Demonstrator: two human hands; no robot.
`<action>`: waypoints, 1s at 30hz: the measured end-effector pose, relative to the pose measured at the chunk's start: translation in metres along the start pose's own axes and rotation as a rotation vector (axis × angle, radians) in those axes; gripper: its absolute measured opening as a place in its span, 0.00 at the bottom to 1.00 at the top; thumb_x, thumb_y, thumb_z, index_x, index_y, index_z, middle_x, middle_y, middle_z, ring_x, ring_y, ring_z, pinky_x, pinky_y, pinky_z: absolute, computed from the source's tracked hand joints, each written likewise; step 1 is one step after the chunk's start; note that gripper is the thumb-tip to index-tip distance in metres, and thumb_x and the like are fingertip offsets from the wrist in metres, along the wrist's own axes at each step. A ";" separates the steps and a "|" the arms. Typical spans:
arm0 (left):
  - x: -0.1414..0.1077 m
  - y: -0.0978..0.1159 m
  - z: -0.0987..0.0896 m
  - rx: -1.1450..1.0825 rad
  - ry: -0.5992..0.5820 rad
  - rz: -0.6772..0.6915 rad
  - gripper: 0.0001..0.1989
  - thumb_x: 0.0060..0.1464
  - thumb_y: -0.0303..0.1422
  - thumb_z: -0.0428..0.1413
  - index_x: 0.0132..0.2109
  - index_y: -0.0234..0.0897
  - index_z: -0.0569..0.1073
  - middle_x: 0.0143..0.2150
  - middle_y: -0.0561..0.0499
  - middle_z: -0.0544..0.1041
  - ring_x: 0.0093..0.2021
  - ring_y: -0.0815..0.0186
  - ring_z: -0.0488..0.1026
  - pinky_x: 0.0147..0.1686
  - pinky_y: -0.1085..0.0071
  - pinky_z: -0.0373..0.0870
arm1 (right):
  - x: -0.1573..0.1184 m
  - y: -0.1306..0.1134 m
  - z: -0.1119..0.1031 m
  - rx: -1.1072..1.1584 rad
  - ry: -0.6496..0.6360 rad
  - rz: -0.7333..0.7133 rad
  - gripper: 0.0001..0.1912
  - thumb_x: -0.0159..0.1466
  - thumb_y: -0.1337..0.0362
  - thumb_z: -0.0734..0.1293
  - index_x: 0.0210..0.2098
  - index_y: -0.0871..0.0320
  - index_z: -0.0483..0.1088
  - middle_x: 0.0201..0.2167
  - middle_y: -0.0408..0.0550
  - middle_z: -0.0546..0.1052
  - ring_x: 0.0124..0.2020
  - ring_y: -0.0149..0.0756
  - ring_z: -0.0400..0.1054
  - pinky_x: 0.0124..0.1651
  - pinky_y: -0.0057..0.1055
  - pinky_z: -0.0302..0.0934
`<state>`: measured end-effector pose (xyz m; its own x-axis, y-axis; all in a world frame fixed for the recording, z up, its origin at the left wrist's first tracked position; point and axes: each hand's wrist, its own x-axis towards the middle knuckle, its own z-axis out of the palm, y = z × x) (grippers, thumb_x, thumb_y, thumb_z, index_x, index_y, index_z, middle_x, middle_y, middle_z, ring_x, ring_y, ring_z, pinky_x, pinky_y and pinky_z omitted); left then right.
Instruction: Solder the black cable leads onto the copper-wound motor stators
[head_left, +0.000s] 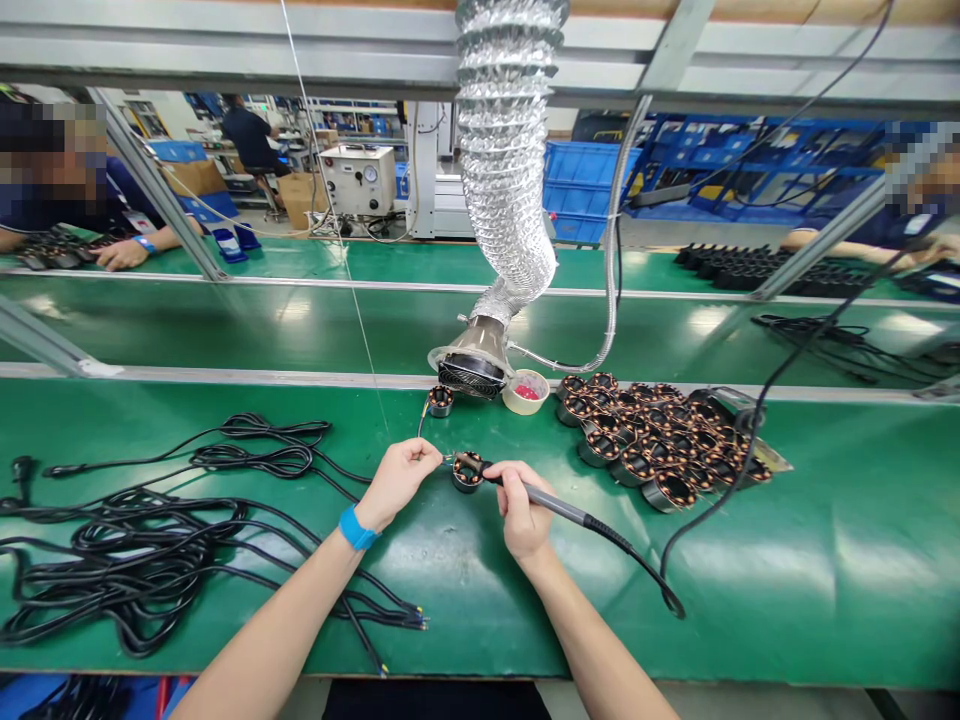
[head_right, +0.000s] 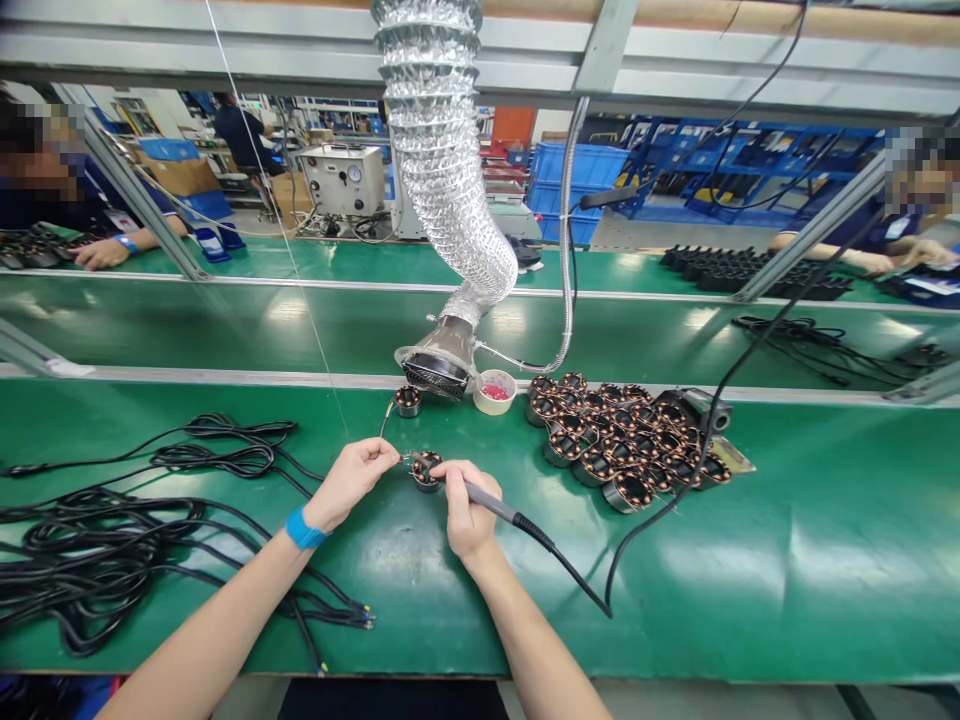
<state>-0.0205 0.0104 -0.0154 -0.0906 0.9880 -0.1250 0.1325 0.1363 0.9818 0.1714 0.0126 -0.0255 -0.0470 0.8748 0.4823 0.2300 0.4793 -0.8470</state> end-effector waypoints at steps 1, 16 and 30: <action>0.000 0.000 0.000 -0.001 0.000 0.001 0.13 0.51 0.41 0.59 0.31 0.35 0.74 0.22 0.56 0.68 0.21 0.72 0.57 0.24 0.73 0.52 | 0.000 0.000 0.000 0.012 0.012 0.005 0.21 0.70 0.57 0.56 0.31 0.57 0.77 0.19 0.44 0.73 0.21 0.34 0.69 0.25 0.29 0.62; 0.001 0.000 0.000 -0.003 -0.003 -0.008 0.12 0.51 0.41 0.59 0.30 0.35 0.74 0.20 0.57 0.66 0.20 0.72 0.56 0.23 0.74 0.52 | 0.003 -0.013 0.001 0.009 -0.044 -0.121 0.20 0.69 0.61 0.57 0.28 0.55 0.76 0.18 0.42 0.73 0.22 0.34 0.71 0.29 0.31 0.63; 0.000 0.002 0.000 -0.007 -0.004 -0.009 0.12 0.51 0.41 0.59 0.30 0.35 0.74 0.18 0.58 0.64 0.20 0.72 0.56 0.23 0.73 0.52 | -0.002 -0.002 0.001 0.037 0.027 -0.009 0.20 0.68 0.58 0.57 0.28 0.55 0.76 0.19 0.44 0.73 0.25 0.37 0.72 0.26 0.30 0.63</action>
<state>-0.0206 0.0106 -0.0135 -0.0874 0.9871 -0.1342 0.1244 0.1445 0.9817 0.1705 0.0096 -0.0249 -0.0224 0.8681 0.4958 0.1931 0.4904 -0.8499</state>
